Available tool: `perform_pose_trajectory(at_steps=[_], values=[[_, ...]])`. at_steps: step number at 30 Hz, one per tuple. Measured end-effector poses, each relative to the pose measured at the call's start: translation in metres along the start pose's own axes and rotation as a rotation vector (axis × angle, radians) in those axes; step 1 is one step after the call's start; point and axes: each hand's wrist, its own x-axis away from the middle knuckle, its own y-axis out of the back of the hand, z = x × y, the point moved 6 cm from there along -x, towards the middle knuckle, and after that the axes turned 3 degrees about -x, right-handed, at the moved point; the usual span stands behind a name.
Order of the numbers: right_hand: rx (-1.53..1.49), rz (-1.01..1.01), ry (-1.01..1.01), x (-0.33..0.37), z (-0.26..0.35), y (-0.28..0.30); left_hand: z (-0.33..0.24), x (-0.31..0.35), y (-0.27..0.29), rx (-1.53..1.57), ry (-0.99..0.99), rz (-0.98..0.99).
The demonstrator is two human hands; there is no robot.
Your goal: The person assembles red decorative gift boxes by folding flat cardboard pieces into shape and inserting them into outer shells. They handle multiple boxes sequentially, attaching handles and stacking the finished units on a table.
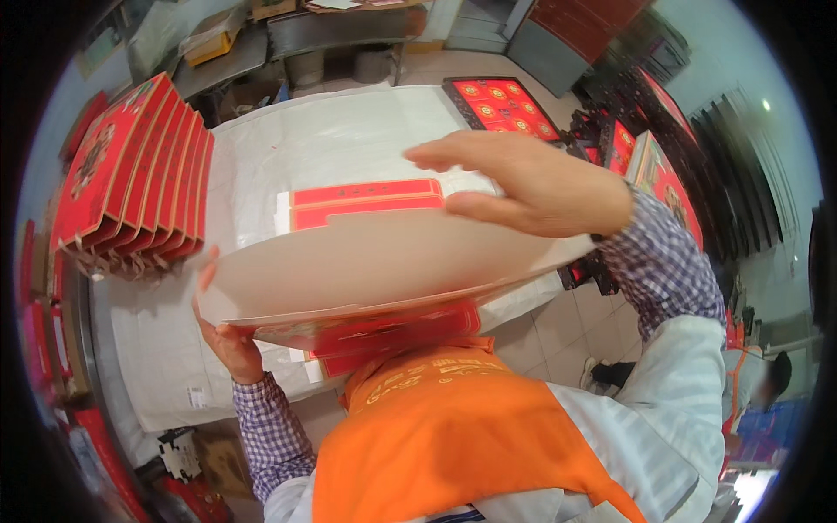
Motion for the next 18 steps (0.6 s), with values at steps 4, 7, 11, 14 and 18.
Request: perform_pose_trajectory(at_steps=[4, 7, 11, 14, 18], values=[[-0.056, 0.201, -0.134, -0.029, -0.01, -0.04, 0.002, 0.0, -0.003, 0.035, 0.015, -0.025], [-0.156, 0.327, -0.144, -0.044, -0.018, -0.061, 0.002, 0.002, 0.0, 0.031, 0.01, -0.027], [-0.1, 0.437, -0.149, -0.053, -0.018, -0.075, 0.006, 0.004, 0.005, 0.018, -0.011, 0.001], [-0.223, 0.451, -0.193, -0.054, -0.019, -0.073, 0.007, 0.007, 0.006, 0.034, -0.011, 0.003], [-0.651, 0.332, -0.229, -0.048, -0.032, -0.047, 0.003, 0.005, 0.005, 0.061, -0.013, 0.014]])
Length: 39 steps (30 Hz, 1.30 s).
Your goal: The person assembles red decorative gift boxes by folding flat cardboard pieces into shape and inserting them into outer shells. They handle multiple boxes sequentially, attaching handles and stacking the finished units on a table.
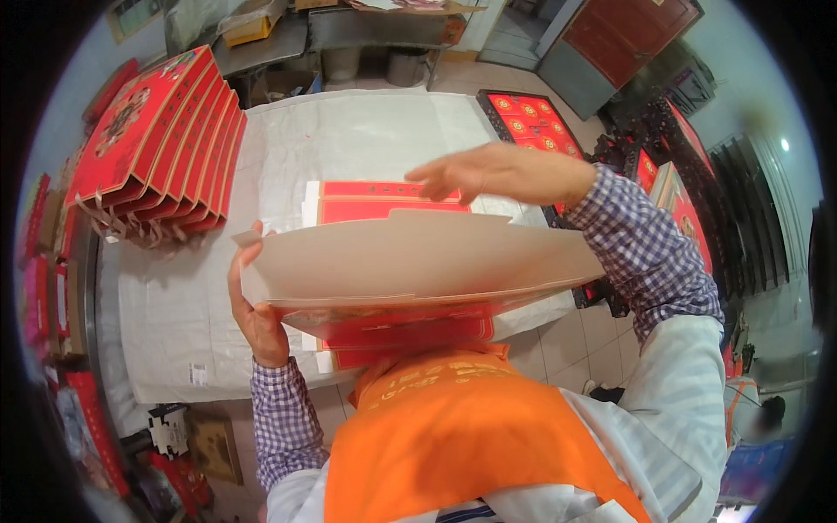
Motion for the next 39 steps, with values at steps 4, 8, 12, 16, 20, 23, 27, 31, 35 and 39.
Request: perform_pose_trajectory(at_steps=[4, 8, 12, 16, 20, 23, 27, 31, 35, 39], values=[[0.105, -0.257, 0.089, 0.032, 0.023, 0.028, 0.0, -0.001, -0.001, 0.006, -0.014, -0.001], [0.543, -0.297, 0.125, 0.077, 0.072, -0.009, 0.007, 0.001, 0.008, -0.014, -0.035, -0.001], [0.758, -0.317, 0.086, 0.1, 0.064, -0.084, 0.002, -0.002, -0.003, -0.008, 0.01, 0.008], [0.784, -0.372, -0.023, 0.09, 0.017, -0.094, 0.002, -0.002, 0.0, -0.011, -0.007, 0.024], [0.839, -0.391, -0.052, 0.075, -0.004, -0.082, -0.001, -0.004, -0.003, 0.0, 0.002, 0.029], [0.853, -0.417, -0.075, 0.066, -0.005, -0.077, -0.01, -0.01, -0.006, -0.099, -0.058, 0.042], [0.725, -0.274, -0.118, 0.057, -0.012, -0.07, -0.008, -0.01, -0.002, -0.086, -0.065, 0.035], [0.522, -0.133, -0.052, 0.053, -0.015, -0.064, -0.017, -0.017, -0.004, -0.221, -0.091, 0.088], [0.469, -0.045, -0.014, 0.048, -0.012, -0.068, -0.018, -0.023, 0.0, -0.183, -0.015, 0.083], [0.504, 0.001, -0.052, 0.045, 0.001, -0.07, -0.034, -0.024, -0.001, -0.155, 0.055, 0.144]])
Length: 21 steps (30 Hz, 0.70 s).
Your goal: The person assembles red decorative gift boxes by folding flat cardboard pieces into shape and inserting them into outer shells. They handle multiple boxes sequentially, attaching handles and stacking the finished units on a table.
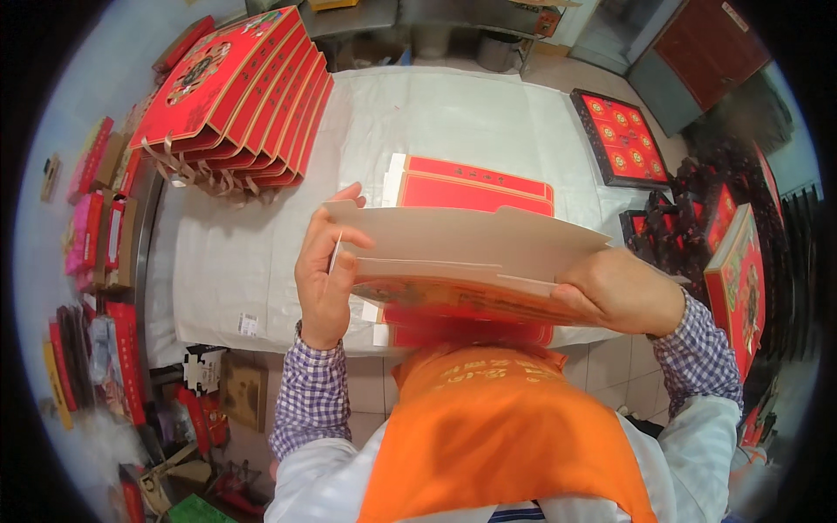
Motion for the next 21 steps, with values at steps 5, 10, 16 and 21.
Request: perform_pose_trajectory(at_steps=[5, 10, 16, 21], values=[[-0.05, -0.097, 0.025, -0.029, 0.035, 0.004, -0.009, 0.001, 0.0, -0.1, -0.048, 0.052], [-0.217, -0.177, 0.123, -0.048, 0.039, -0.006, -0.01, 0.003, 0.001, -0.072, -0.056, 0.019], [-0.307, -0.28, 0.228, -0.053, 0.044, -0.016, -0.008, 0.007, 0.006, -0.086, -0.064, 0.014], [-0.423, -0.216, 0.262, -0.062, 0.058, -0.015, -0.007, 0.005, 0.004, -0.097, -0.04, 0.015]])
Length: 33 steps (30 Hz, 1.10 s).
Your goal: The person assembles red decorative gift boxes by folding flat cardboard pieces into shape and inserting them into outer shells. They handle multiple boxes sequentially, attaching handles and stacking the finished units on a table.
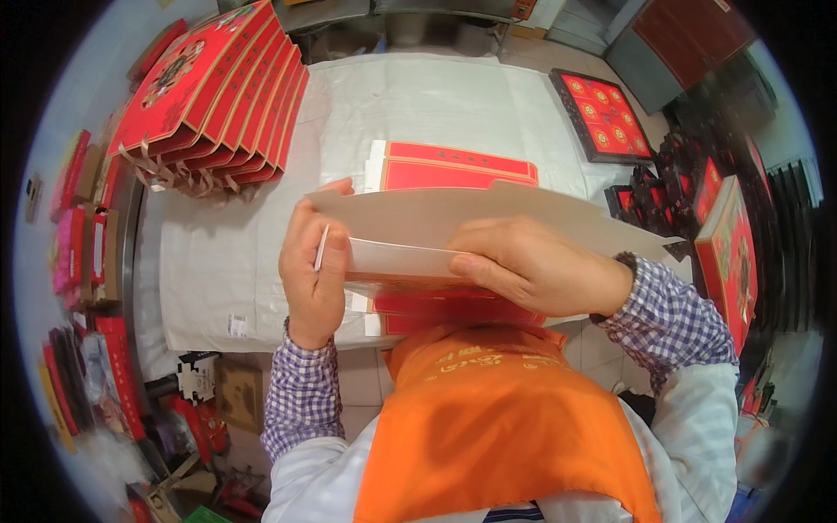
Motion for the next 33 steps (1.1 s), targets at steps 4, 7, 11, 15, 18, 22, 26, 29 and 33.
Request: perform_pose_trajectory(at_steps=[4, 7, 11, 15, 18, 22, 26, 29, 33], values=[[-0.05, 0.155, -0.197, -0.005, -0.004, 0.002, 0.002, -0.001, 0.002, 0.022, 0.002, 0.0], [0.154, 0.042, -0.182, 0.005, -0.009, 0.006, 0.0, -0.003, 0.003, -0.049, -0.001, 0.017], [0.433, -0.014, -0.371, 0.041, -0.015, 0.023, 0.0, -0.001, 0.005, -0.068, 0.1, -0.025], [0.548, 0.027, -0.414, 0.069, -0.015, 0.024, 0.011, 0.005, 0.006, -0.115, 0.229, 0.001], [0.397, 0.059, -0.358, 0.067, -0.017, 0.016, -0.006, -0.005, -0.003, 0.042, 0.16, 0.023], [0.232, 0.114, -0.286, 0.057, -0.021, 0.012, 0.003, 0.001, 0.0, 0.025, 0.013, 0.059], [0.02, 0.172, -0.224, 0.062, -0.02, 0.003, -0.028, 0.004, -0.001, -0.376, -0.169, -0.125], [0.066, 0.099, -0.198, 0.067, -0.018, 0.005, -0.069, 0.02, -0.002, -0.794, -0.463, -0.321], [0.142, -0.011, -0.077, 0.064, 0.002, 0.005, -0.103, 0.037, -0.025, -0.729, -0.687, 0.159]])
